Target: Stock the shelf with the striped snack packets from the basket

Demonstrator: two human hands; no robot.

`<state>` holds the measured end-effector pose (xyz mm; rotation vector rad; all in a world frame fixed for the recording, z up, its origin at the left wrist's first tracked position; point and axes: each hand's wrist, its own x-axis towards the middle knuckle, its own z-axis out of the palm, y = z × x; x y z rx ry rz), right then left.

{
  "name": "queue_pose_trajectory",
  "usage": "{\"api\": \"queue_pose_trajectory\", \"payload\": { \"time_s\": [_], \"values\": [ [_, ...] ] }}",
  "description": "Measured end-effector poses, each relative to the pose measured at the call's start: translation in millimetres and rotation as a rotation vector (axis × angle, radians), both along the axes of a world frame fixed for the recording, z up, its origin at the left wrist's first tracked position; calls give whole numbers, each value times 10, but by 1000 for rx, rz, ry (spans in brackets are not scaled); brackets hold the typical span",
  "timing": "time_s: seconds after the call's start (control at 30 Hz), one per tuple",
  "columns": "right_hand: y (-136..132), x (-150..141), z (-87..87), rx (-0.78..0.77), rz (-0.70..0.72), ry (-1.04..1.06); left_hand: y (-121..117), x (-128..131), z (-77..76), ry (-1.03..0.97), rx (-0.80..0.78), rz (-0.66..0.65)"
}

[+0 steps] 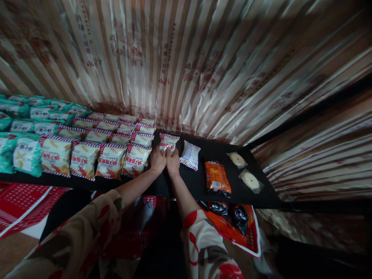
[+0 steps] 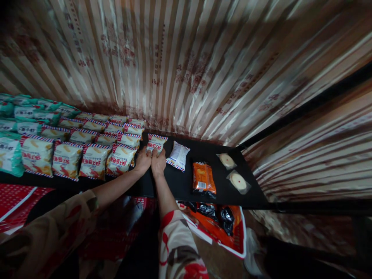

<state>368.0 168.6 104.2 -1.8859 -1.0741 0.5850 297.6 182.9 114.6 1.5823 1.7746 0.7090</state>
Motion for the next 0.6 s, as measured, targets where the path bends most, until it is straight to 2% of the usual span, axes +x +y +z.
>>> {"api": "queue_pose_trajectory", "payload": {
  "time_s": [0.1,0.23,0.43,0.6],
  "values": [
    [92,5,66,-48,-13,-10,96,55,8,-32,-19,12],
    [219,19,93,4,0,-20,180,94,15,-93,19,59],
    [383,88,-21,18,-30,-44,191,131,-19,-112,22,35],
    [523,109,-72,21,-1,-107,237,144,-52,-114,60,51]
  ]
}}
